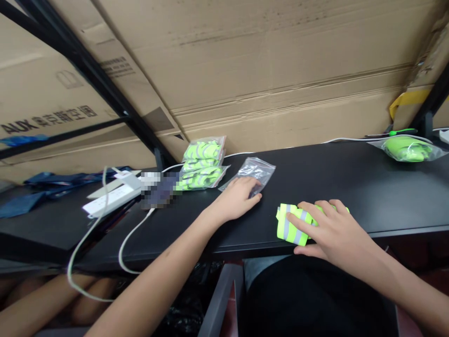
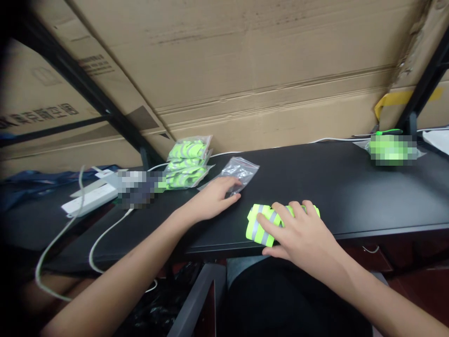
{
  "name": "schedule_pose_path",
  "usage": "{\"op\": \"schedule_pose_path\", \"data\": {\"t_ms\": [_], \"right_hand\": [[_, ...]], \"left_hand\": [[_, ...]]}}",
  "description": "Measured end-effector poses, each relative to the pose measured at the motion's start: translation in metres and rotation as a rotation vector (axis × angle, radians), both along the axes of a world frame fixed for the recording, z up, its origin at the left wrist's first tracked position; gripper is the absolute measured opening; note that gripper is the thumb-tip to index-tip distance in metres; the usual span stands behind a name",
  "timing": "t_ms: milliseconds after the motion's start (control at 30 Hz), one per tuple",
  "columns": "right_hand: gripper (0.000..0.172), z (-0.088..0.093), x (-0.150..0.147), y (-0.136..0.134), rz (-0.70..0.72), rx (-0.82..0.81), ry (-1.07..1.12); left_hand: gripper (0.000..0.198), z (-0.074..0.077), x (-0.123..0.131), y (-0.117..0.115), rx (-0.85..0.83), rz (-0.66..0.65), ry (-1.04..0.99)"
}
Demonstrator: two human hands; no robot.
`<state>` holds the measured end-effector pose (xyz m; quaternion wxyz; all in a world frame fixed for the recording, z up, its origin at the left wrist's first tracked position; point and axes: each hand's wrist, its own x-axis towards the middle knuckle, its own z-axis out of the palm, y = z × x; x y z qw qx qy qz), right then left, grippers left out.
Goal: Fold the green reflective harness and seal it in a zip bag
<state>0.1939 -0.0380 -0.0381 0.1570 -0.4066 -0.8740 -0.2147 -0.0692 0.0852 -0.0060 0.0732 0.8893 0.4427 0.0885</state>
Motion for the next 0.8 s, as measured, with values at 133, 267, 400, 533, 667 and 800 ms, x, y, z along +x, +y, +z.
{"op": "schedule_pose_path", "data": {"t_ms": [133, 267, 400, 533, 667, 800], "right_hand": [[0.055, 0.003, 0.008, 0.002, 0.025, -0.016, 0.016], [0.045, 0.004, 0.025, 0.005, -0.007, -0.017, 0.04], [0.044, 0.002, 0.037, 0.008, -0.038, -0.014, 0.032], [0.043, 0.001, 0.036, 0.009, -0.072, -0.009, 0.025], [0.044, 0.002, 0.033, 0.006, -0.141, 0.009, 0.04], [0.045, 0.001, 0.034, 0.005, -0.197, 0.036, 0.07]], "left_hand": [[0.022, 0.011, -0.006, -0.036, -0.125, -0.275, -0.051], [0.013, 0.028, -0.016, -0.052, -0.258, -0.241, -0.106], [0.04, 0.041, -0.006, -0.052, -0.292, -0.102, -0.133], [0.096, 0.035, 0.035, -0.042, 0.027, 0.222, -0.138], [0.139, 0.021, 0.069, -0.027, -0.113, 0.275, 0.022], [0.126, 0.012, 0.061, -0.025, -0.119, 0.152, -0.08]]}}
